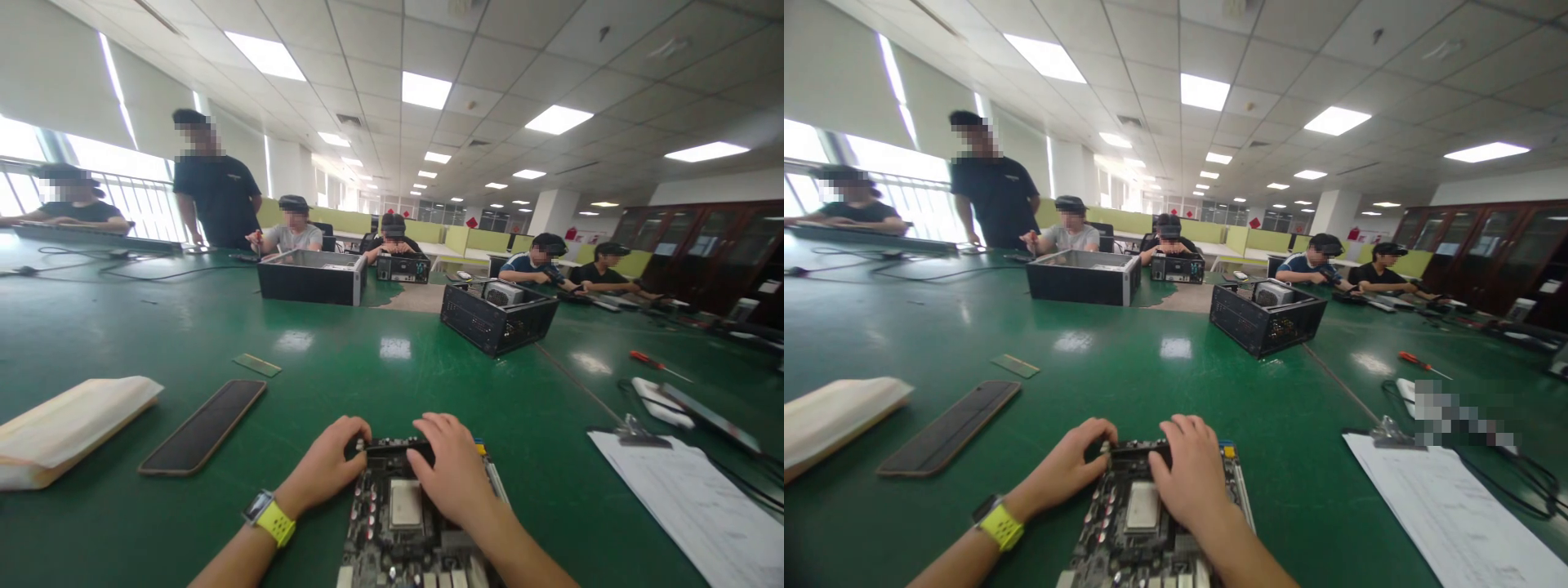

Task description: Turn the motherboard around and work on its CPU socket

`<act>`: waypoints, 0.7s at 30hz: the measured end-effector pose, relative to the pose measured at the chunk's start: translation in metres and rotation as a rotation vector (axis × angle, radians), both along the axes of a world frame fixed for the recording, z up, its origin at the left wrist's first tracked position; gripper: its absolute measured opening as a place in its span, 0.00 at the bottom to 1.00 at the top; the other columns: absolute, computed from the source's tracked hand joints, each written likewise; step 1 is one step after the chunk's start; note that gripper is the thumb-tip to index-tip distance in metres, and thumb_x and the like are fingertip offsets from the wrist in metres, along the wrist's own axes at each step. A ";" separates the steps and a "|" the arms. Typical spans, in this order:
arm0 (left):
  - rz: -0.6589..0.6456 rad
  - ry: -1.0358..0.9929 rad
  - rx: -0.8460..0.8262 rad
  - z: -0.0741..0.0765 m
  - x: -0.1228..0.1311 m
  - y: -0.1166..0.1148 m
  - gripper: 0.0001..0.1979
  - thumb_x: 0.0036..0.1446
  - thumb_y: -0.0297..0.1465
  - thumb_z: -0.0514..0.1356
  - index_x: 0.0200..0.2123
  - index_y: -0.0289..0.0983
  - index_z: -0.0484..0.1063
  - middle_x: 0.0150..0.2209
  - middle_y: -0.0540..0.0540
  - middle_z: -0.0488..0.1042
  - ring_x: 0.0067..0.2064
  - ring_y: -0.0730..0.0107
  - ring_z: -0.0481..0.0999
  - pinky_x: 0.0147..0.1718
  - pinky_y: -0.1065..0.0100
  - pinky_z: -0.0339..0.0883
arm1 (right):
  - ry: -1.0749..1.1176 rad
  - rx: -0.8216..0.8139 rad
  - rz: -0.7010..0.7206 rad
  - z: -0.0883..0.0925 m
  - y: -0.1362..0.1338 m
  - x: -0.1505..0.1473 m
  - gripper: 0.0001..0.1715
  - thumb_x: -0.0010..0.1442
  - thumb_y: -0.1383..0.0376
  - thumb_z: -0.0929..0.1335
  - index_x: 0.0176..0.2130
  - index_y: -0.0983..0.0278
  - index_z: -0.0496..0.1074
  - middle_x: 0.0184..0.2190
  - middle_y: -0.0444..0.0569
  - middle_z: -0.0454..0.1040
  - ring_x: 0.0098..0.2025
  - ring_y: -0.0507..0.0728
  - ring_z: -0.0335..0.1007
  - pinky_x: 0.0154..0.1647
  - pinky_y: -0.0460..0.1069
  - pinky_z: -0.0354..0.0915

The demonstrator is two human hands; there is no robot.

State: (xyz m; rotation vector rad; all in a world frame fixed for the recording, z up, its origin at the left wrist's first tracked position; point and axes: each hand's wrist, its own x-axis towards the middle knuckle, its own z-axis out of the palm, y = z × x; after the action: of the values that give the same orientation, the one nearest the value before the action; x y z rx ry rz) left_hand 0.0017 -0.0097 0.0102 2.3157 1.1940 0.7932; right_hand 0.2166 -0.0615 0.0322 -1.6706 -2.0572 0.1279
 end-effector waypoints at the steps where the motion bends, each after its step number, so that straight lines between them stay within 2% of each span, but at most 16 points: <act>1: -0.003 0.008 0.006 -0.001 0.000 0.001 0.06 0.49 0.26 0.53 0.32 0.38 0.67 0.32 0.50 0.69 0.36 0.67 0.68 0.37 0.68 0.61 | 0.004 -0.012 -0.006 -0.001 0.005 0.007 0.20 0.56 0.60 0.64 0.48 0.60 0.70 0.51 0.49 0.69 0.53 0.61 0.59 0.55 0.54 0.53; 5: 0.001 0.037 0.028 -0.002 -0.001 0.002 0.05 0.50 0.26 0.53 0.31 0.38 0.67 0.32 0.50 0.69 0.35 0.67 0.68 0.36 0.68 0.61 | 0.026 -0.092 0.010 -0.005 0.018 0.023 0.14 0.55 0.64 0.65 0.42 0.59 0.73 0.44 0.46 0.74 0.48 0.58 0.64 0.50 0.50 0.57; 9: 0.016 0.056 0.029 0.000 0.000 0.001 0.05 0.49 0.25 0.52 0.30 0.38 0.67 0.30 0.50 0.69 0.34 0.67 0.68 0.35 0.69 0.60 | 0.061 -0.106 0.013 -0.010 0.021 0.025 0.12 0.56 0.65 0.64 0.39 0.58 0.74 0.39 0.44 0.75 0.44 0.55 0.67 0.48 0.48 0.57; 21: 0.030 0.062 0.001 0.004 0.000 -0.001 0.06 0.47 0.25 0.53 0.29 0.38 0.67 0.31 0.50 0.69 0.35 0.67 0.68 0.36 0.68 0.61 | 0.105 -0.099 0.024 -0.018 0.027 0.026 0.13 0.55 0.68 0.63 0.37 0.58 0.75 0.37 0.43 0.75 0.42 0.54 0.67 0.46 0.47 0.57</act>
State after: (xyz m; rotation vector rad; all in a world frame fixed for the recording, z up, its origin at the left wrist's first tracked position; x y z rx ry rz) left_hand 0.0016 -0.0105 0.0137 2.3440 1.2572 0.7373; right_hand 0.2421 -0.0344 0.0140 -1.6607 -2.0216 0.3236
